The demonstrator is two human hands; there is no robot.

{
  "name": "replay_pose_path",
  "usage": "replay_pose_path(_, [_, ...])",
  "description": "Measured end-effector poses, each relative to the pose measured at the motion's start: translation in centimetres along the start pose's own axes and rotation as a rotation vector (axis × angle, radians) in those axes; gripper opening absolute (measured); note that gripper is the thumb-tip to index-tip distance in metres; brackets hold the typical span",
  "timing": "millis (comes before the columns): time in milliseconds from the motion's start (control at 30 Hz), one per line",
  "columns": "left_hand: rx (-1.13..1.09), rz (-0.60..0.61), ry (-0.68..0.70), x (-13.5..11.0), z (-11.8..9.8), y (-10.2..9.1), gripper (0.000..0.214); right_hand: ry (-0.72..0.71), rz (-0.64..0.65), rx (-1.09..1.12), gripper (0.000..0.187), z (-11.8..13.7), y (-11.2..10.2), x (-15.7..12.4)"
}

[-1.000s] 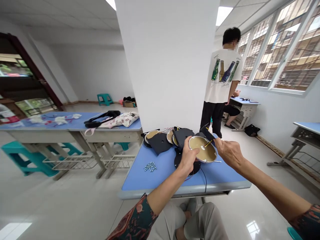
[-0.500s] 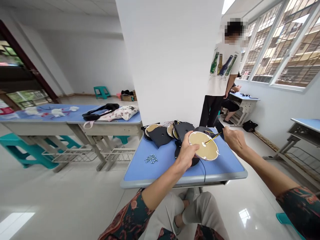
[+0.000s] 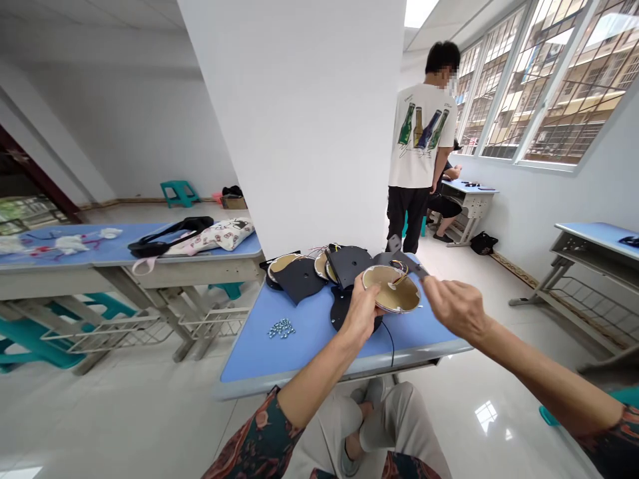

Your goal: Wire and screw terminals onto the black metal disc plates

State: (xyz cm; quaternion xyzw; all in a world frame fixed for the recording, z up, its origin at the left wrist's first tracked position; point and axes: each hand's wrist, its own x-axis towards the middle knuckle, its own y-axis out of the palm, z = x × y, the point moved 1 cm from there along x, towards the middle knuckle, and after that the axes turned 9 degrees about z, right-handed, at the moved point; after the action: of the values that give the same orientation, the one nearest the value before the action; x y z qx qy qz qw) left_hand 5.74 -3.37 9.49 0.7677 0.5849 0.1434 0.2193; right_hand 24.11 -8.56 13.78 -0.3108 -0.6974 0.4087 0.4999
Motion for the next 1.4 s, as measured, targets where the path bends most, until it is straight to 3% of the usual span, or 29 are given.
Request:
replay_pose_path(167, [-0.140,0.136,0.021,-0.2,1.9,1.4,0.049,-0.265,0.139,0.208,0.035,1.6,1.2,-1.1])
replay_pose_path(367, [-0.203,0.125,0.029,-0.6,3.8,0.4,0.055,-0.166,0.089,0.334,0.030,0.8,2.1,-3.9])
replay_pose_path(433, [-0.209,0.134,0.050,-0.9,4.1,0.3,0.058,0.011,-0.009,0.429,0.038,0.1,1.8,-4.8])
replay_pose_path(500, [-0.207,0.141,0.047,-1.3,4.3,0.6,0.060,0.351,-0.065,0.613,0.053,-1.3,1.6,-5.7])
replay_pose_path(533, [-0.202,0.151,0.038,-1.5,4.4,0.9,0.060,0.535,-0.025,0.772,0.059,-2.0,1.8,-6.0])
replay_pose_path(600, [-0.180,0.184,0.015,-1.9,4.9,1.7,0.060,0.814,0.191,1.213,0.063,-3.1,2.4,-6.8])
replay_pose_path(667, [-0.151,0.222,-0.021,-2.1,5.5,2.8,0.061,0.908,0.437,1.664,0.056,-3.4,3.2,-7.5])
replay_pose_path(700, [-0.138,0.246,-0.047,-2.2,5.9,3.4,0.061,0.924,0.495,1.817,0.051,-3.5,3.5,-7.8])
replay_pose_path(767, [-0.113,0.300,-0.106,-2.2,6.6,4.5,0.062,0.987,0.462,1.950,0.036,-3.6,4.1,-8.7])
replay_pose_path(900, [0.012,0.497,-0.209,-0.3,6.5,6.0,0.061,1.172,0.260,1.986,0.016,-5.0,4.7,-10.3])
replay_pose_path(1033, [0.347,0.828,-0.323,4.7,4.7,5.8,0.061,1.249,0.039,1.984,0.018,-8.0,4.8,-11.8])
replay_pose_path(1100, [0.757,0.689,-0.175,8.1,3.6,5.3,0.057,1.243,-0.044,1.945,0.020,-9.6,5.0,-12.6])
replay_pose_path(1200, [1.698,0.345,0.106,12.5,3.0,4.9,0.043,1.244,-0.100,1.887,0.020,-11.3,5.6,-13.8])
replay_pose_path(1267, [1.901,0.283,0.126,14.5,3.6,5.1,0.043,1.250,-0.116,1.874,0.023,-12.0,6.1,-14.5])
replay_pose_path(1400, [2.026,0.327,0.099,16.5,6.2,5.9,0.044,1.274,-0.108,1.881,0.028,-12.1,6.8,-15.3])
